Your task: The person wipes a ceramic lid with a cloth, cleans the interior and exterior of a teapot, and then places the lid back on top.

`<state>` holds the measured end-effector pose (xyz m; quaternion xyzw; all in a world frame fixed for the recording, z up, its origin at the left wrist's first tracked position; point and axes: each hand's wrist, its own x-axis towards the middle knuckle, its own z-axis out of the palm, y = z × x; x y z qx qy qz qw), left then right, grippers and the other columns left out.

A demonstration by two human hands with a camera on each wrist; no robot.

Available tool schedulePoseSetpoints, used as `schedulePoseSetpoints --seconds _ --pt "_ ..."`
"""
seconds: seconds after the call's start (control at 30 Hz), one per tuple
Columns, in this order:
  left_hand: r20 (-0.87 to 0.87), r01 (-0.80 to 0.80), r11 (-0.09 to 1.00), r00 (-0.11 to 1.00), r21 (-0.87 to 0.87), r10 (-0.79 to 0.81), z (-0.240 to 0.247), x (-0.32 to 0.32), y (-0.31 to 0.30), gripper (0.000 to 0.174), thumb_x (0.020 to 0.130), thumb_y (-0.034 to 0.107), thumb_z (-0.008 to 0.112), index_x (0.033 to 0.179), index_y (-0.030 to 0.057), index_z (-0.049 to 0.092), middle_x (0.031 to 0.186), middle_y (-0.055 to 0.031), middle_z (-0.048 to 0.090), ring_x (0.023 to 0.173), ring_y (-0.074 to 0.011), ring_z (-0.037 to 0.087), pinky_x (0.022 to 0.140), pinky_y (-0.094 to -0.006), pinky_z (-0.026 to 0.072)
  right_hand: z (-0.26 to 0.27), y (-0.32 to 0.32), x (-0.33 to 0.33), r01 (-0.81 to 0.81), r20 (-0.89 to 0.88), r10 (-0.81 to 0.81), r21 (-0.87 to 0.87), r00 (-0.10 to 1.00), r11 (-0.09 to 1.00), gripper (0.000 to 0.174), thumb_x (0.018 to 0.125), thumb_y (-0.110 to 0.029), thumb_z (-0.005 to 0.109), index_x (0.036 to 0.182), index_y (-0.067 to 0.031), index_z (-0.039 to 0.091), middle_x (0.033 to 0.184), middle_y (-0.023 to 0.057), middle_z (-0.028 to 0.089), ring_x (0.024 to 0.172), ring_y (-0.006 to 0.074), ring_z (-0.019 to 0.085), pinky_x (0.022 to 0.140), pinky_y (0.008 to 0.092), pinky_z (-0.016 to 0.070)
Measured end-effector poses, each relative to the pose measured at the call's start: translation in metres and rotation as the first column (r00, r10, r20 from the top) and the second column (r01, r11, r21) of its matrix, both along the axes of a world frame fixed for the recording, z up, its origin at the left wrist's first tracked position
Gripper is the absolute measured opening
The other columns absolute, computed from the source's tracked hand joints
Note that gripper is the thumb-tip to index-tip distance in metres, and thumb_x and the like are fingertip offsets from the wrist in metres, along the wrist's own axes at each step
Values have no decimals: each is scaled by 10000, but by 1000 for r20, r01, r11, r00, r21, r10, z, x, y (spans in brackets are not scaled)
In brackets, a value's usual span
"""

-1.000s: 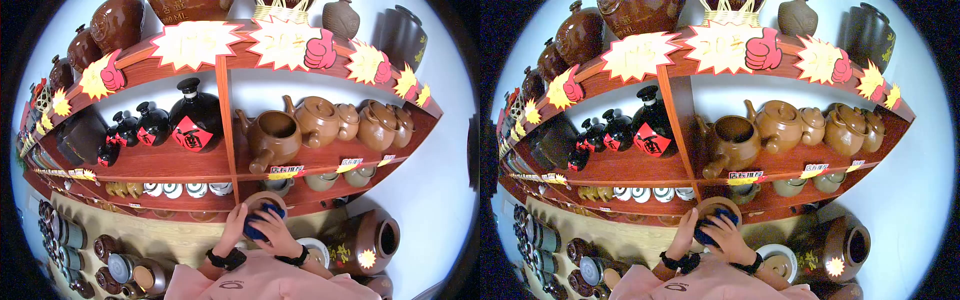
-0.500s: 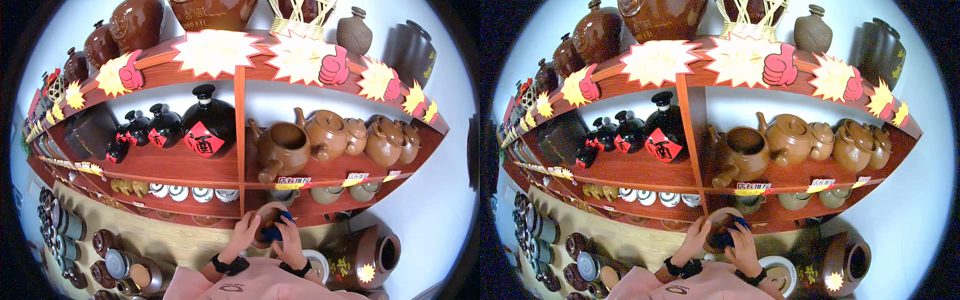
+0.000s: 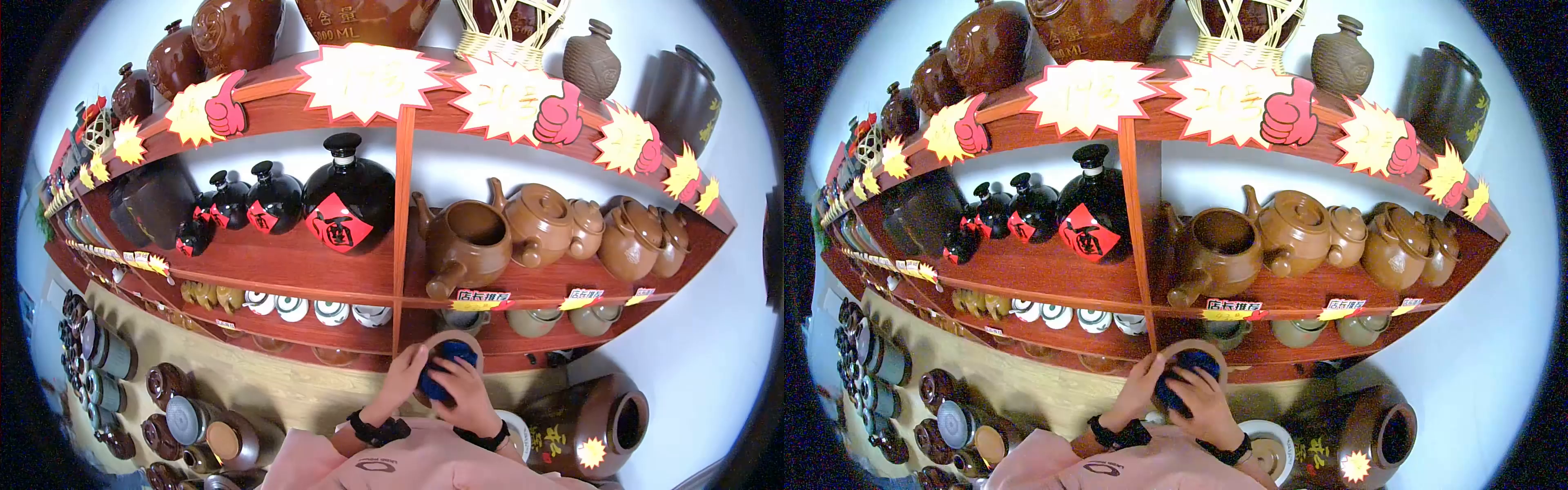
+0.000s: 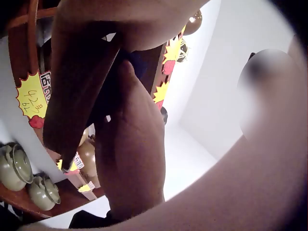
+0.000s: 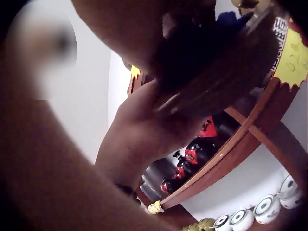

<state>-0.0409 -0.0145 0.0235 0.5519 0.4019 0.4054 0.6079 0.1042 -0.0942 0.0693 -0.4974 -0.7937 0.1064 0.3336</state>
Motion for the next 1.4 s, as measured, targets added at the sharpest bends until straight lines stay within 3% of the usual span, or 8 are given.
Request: schedulePoseSetpoints --seconds 0.17,0.27,0.4,0.5,0.63,0.87,1.07,1.4 --pt "10 -42 999 999 -12 42 -12 -11 12 392 963 309 487 1107 -50 552 939 -146 612 894 -177 564 817 -306 448 -2 -4 8 -28 15 29 -83 999 996 495 708 -143 692 1170 -33 552 1237 162 548 1203 306 479 1030 439 354" --pt "-99 -40 995 994 93 49 -11 -12 11 354 931 249 537 1115 -53 540 952 -172 620 920 -190 585 812 -319 457 -16 -6 3 163 -242 -187 -113 952 980 501 740 -96 680 1207 -10 520 1249 197 535 1222 340 463 1016 425 374" --pt "-188 59 984 982 166 -28 -22 -14 9 345 869 141 579 1156 -41 515 1015 -203 622 971 -242 606 831 -339 460 -14 3 4 293 -621 -356 -206 698 934 520 800 -85 646 1275 9 456 1306 228 478 1266 359 422 1024 417 361" --pt "-29 94 983 995 155 -91 -28 -6 -1 353 837 87 583 1166 -18 509 1059 -208 611 974 -296 605 835 -355 461 7 12 5 152 -242 -125 97 962 984 540 783 -84 652 1281 -2 459 1317 233 460 1291 386 377 1044 465 326" --pt "-205 246 877 963 413 -174 -27 -6 0 322 825 55 572 1140 9 519 1087 -197 593 967 -338 592 825 -375 465 19 13 -1 70 329 -100 102 939 992 668 691 -95 686 1319 -197 482 1365 138 437 1302 340 368 1069 500 268" --pt "-596 473 787 785 396 -172 2 -13 -6 178 765 95 598 915 1 578 824 -233 616 782 -424 591 671 -483 492 24 11 16 53 17 -50 -306 999 950 712 659 -97 686 1332 -180 466 1366 139 416 1251 368 397 1053 478 304" --pt "-555 403 794 826 456 -100 -2 -12 -8 145 769 107 602 870 4 587 773 -223 616 719 -416 595 629 -478 496 20 10 35 -135 -31 131 -210 991 968 732 671 -29 655 1359 -118 421 1366 175 410 1219 385 426 1013 467 367" --pt "-759 695 585 621 417 -196 21 -9 -3 134 797 141 575 808 11 604 712 -189 619 654 -383 611 594 -462 505 0 3 29 118 80 -102 -231 992 966 547 710 -28 651 1233 -59 496 1168 155 556 1036 358 568 859 406 490"
